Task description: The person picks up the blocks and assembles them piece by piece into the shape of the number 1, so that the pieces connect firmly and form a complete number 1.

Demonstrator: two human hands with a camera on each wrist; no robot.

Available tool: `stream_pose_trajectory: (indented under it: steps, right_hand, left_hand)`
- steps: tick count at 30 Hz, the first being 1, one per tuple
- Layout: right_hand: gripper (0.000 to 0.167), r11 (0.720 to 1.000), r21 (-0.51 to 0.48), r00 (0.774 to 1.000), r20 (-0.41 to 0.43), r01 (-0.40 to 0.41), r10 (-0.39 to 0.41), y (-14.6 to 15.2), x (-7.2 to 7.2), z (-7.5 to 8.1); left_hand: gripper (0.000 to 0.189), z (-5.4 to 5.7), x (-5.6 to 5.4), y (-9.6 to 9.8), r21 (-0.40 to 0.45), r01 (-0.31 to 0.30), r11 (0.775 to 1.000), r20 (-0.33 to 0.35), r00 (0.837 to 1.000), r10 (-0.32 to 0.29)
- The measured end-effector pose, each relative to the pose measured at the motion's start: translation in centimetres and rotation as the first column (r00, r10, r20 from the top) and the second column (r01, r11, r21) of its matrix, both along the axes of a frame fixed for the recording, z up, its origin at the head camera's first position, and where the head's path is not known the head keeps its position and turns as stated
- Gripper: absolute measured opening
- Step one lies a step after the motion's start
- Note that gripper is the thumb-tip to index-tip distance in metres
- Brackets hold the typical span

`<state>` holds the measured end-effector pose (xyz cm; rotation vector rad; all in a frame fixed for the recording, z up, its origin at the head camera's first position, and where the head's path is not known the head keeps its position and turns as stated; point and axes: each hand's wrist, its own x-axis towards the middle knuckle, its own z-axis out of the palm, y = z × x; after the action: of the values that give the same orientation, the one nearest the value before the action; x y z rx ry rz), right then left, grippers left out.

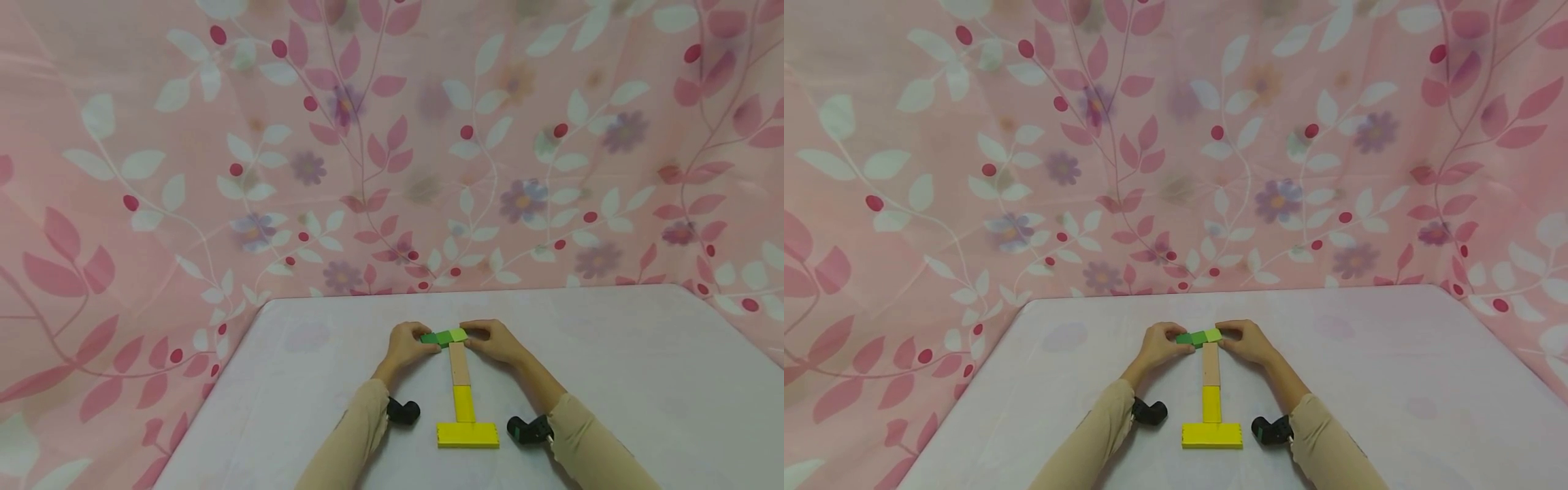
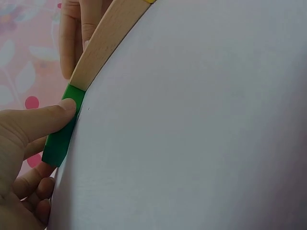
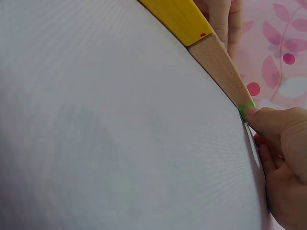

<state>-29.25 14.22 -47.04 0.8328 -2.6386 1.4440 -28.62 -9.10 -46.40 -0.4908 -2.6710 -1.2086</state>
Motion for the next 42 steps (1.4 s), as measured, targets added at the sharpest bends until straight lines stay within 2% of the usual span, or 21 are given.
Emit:
stream_pose_trajectory:
  steps: [10, 22, 30, 42]
  right_hand:
    - [0.037, 0.999, -0.032, 1.0, -0.006, -0.007, 0.006, -0.01, 0.3, 0.39]
    - [0.036, 1.0, 0.009, 0.999, -0.048, -0.004, 0.005, 0.0, 0.08, 0.05]
    - [0.036, 1.0, 0.024, 0.998, -0.062, 0.002, 0.0, -0.08, 0.3, 0.15]
    - [0.036, 1.0, 0.009, 0.999, -0.035, -0.004, 0.005, -0.05, 0.26, 0.16]
  left_hand:
    - [0.033, 0.11, 0.08, 0.34, -0.021, 0.002, 1.0, 0.005, 1.0, -0.002]
    - [0.031, 0.13, 0.46, 0.7, -0.025, 0.013, 1.0, -0.005, 1.0, -0.013]
    - [0.033, -0.24, 0.24, 0.63, -0.025, 0.019, 1.0, -0.019, 1.0, -0.019]
    - [0.042, -0.13, 0.49, 0.09, 0.029, 0.038, 0.999, 0.038, 0.998, -0.039]
